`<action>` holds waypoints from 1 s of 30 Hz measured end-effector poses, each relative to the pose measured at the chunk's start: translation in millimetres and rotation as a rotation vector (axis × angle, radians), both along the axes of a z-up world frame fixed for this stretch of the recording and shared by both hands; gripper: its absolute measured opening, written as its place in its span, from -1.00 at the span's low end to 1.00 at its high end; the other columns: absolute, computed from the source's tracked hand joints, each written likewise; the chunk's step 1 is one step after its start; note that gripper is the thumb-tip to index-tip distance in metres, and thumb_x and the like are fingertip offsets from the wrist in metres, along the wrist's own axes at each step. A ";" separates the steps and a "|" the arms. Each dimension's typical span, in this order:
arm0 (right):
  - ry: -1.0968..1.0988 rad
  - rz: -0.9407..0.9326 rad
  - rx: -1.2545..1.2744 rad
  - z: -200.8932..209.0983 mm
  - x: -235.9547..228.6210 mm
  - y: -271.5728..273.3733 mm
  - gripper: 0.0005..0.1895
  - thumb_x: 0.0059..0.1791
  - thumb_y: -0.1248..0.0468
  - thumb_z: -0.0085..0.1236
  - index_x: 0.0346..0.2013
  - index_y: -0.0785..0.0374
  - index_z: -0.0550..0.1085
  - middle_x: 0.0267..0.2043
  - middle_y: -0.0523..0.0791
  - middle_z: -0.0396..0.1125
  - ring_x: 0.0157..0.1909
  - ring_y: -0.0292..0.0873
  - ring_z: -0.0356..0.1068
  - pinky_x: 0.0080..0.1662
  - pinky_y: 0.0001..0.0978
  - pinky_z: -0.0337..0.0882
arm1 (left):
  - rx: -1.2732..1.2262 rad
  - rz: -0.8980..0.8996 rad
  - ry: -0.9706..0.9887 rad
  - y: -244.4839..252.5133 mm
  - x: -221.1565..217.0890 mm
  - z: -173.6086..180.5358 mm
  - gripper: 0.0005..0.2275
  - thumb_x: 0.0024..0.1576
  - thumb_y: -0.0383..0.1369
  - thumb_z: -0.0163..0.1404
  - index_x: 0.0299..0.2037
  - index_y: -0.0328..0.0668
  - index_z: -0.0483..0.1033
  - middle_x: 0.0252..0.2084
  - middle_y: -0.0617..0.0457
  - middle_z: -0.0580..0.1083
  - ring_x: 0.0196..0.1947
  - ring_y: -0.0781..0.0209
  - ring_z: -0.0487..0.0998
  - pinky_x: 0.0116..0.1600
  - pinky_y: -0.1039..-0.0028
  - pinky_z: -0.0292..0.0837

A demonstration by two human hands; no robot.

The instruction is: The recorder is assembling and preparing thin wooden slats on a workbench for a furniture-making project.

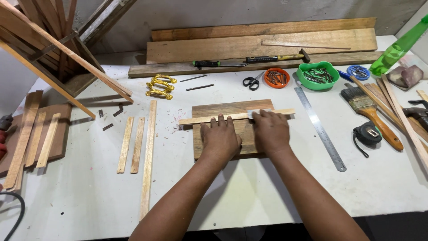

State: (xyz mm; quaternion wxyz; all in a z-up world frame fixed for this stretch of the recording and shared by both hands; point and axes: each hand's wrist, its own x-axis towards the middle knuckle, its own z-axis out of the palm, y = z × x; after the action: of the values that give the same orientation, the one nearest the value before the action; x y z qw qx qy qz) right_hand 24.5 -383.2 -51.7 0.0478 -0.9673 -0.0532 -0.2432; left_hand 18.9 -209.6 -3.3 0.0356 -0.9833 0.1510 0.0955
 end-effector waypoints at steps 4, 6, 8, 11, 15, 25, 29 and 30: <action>0.028 0.092 0.010 1.8 6.2 40.7 -0.67 0.00 0.21 0.09 0.05 -0.01 0.59 0.13 -0.08 0.47 0.19 -0.03 0.42 0.23 -0.09 0.27 | -0.066 0.013 -0.074 4.3 2.4 -10.0 -0.41 0.28 -0.11 -0.23 0.46 -0.29 0.09 0.52 -0.24 0.08 0.46 -0.21 0.16 0.28 -0.27 0.21; 0.107 0.095 -0.010 7.2 7.3 45.2 -0.66 0.00 0.21 0.10 0.06 -0.02 0.58 0.15 -0.11 0.46 0.23 -0.05 0.40 0.24 -0.14 0.27 | -0.104 0.011 -0.092 5.0 3.9 -12.9 -0.42 0.24 -0.15 -0.20 0.44 -0.28 0.12 0.51 -0.19 0.10 0.45 -0.19 0.18 0.16 -0.22 0.33; 0.099 0.108 0.006 7.7 5.0 41.9 -0.66 -0.01 0.18 0.11 0.05 -0.02 0.58 0.16 -0.10 0.46 0.23 -0.06 0.39 0.24 -0.12 0.26 | -0.092 0.013 -0.090 5.5 4.1 -12.7 -0.43 0.26 -0.14 -0.21 0.45 -0.28 0.12 0.52 -0.19 0.10 0.46 -0.19 0.18 0.18 -0.21 0.33; 0.124 0.075 0.031 18.4 -2.2 26.5 -0.66 -0.01 0.15 0.11 0.06 -0.03 0.58 0.17 -0.11 0.44 0.24 -0.09 0.38 0.23 -0.08 0.24 | -0.036 0.009 -0.039 1.2 3.3 -2.8 -0.40 0.27 -0.11 -0.22 0.46 -0.29 0.07 0.53 -0.21 0.06 0.46 -0.19 0.15 0.22 -0.18 0.31; 0.128 -0.066 0.046 12.3 -2.7 -16.1 -0.69 0.03 0.16 0.07 0.05 -0.07 0.59 0.18 -0.13 0.44 0.25 -0.11 0.38 0.28 -0.03 0.19 | 0.061 0.006 0.037 -1.6 1.9 5.1 -0.39 0.30 -0.12 -0.26 0.49 -0.32 -0.01 0.53 -0.25 0.01 0.47 -0.19 0.13 0.25 -0.10 0.32; 0.095 -0.186 0.038 6.2 -0.8 -40.0 -0.70 0.07 0.21 0.04 0.05 -0.06 0.61 0.17 -0.15 0.47 0.26 -0.14 0.38 0.32 -0.06 0.18 | 0.029 0.015 0.034 2.4 -1.3 6.1 -0.38 0.30 -0.08 -0.28 0.49 -0.31 -0.02 0.54 -0.24 0.01 0.48 -0.18 0.11 0.20 -0.04 0.40; 0.101 -0.049 -0.007 11.3 -1.6 15.3 -0.67 0.01 0.19 0.07 0.05 -0.04 0.59 0.15 -0.13 0.46 0.22 -0.12 0.39 0.26 -0.11 0.19 | -0.007 -0.021 -0.049 8.4 -0.4 1.6 -0.39 0.27 -0.06 -0.21 0.45 -0.28 0.07 0.49 -0.20 0.09 0.43 -0.11 0.19 0.31 -0.05 0.25; 0.089 0.000 -0.033 9.6 0.2 29.8 -0.66 -0.02 0.18 0.09 0.05 -0.04 0.59 0.14 -0.12 0.46 0.19 -0.10 0.40 0.24 -0.11 0.19 | -0.046 -0.032 -0.095 10.6 -0.4 0.0 -0.39 0.25 -0.04 -0.17 0.42 -0.29 0.14 0.47 -0.19 0.14 0.41 -0.10 0.23 0.34 -0.02 0.23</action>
State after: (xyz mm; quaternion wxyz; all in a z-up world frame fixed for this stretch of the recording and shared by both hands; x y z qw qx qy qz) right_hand 24.7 -353.4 -42.0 0.0341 -0.9778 -0.0550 -0.1992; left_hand 18.5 -199.0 -3.3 0.0215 -0.9847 0.1672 0.0444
